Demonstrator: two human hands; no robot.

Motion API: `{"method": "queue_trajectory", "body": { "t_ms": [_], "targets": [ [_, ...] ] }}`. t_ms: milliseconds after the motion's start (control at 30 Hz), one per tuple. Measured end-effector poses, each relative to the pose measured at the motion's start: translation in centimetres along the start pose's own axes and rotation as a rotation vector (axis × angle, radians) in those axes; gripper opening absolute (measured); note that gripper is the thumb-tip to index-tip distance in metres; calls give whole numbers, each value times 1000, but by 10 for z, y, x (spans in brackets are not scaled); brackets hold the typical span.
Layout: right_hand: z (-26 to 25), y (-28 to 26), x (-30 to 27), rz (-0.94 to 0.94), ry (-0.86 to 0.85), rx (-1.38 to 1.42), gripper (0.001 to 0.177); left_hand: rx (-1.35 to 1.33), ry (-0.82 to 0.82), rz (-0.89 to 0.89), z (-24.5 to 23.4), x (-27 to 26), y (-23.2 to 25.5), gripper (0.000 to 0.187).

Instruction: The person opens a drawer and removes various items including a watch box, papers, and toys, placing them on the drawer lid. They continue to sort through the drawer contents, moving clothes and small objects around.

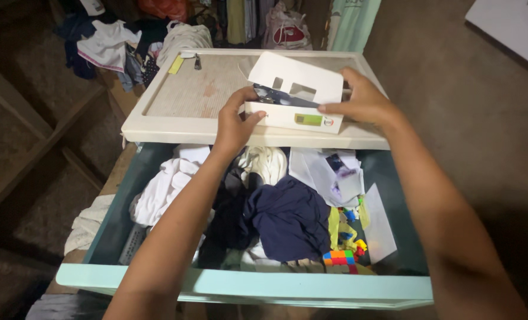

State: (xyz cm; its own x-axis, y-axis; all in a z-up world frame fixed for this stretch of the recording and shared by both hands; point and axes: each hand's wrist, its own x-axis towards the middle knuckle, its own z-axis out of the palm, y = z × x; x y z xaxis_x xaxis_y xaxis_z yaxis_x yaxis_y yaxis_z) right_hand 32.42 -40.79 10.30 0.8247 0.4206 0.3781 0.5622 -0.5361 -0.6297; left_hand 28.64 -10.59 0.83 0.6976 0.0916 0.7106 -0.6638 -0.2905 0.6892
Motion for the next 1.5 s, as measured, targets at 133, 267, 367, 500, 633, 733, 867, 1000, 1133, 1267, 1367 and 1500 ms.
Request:
{"method": "queue_trajectory", "body": {
  "t_ms": [133, 267, 367, 500, 633, 733, 867, 1000, 1133, 1267, 1367, 1500],
  "targets": [
    [-1, 13, 22, -87, 112, 302, 26, 72, 6, 61, 0, 0, 5, 34],
    [-3, 21, 52, -6, 287, 377, 21, 115, 52, 77, 1, 0, 11, 33],
    [-3, 25, 69, 155, 413, 517, 23, 206, 79, 64, 3, 1, 13, 37],
    [6, 38, 71, 316, 454, 746, 27, 423, 191, 228, 4, 0, 10, 42],
    [23, 63, 57, 501, 385, 746, 33, 363, 151, 89, 0, 4, 3, 41],
    [21, 79, 53, 553, 329, 734, 32, 413, 158, 158, 0, 7, -2, 41],
    [17, 91, 55, 542, 367, 563, 48, 436, 141, 183, -1, 5, -6, 41],
    [11, 90, 55, 249, 673, 252, 91, 407, 148, 170, 0, 5, -6, 41],
    [2, 64, 47, -112, 1031, -849, 121, 444, 166, 230, -1, 3, -7, 42],
    [-6, 19, 19, -296, 712, -483, 53, 429, 151, 220, -1, 2, -8, 42],
    [-16, -2, -5, -150, 116, -253, 14, 492, 129, 208, -2, 2, -9, 43],
    [-10, 14, -34, 167, -744, -141, 17, 484, 150, 230, 0, -1, -8, 48]
  ]
}}
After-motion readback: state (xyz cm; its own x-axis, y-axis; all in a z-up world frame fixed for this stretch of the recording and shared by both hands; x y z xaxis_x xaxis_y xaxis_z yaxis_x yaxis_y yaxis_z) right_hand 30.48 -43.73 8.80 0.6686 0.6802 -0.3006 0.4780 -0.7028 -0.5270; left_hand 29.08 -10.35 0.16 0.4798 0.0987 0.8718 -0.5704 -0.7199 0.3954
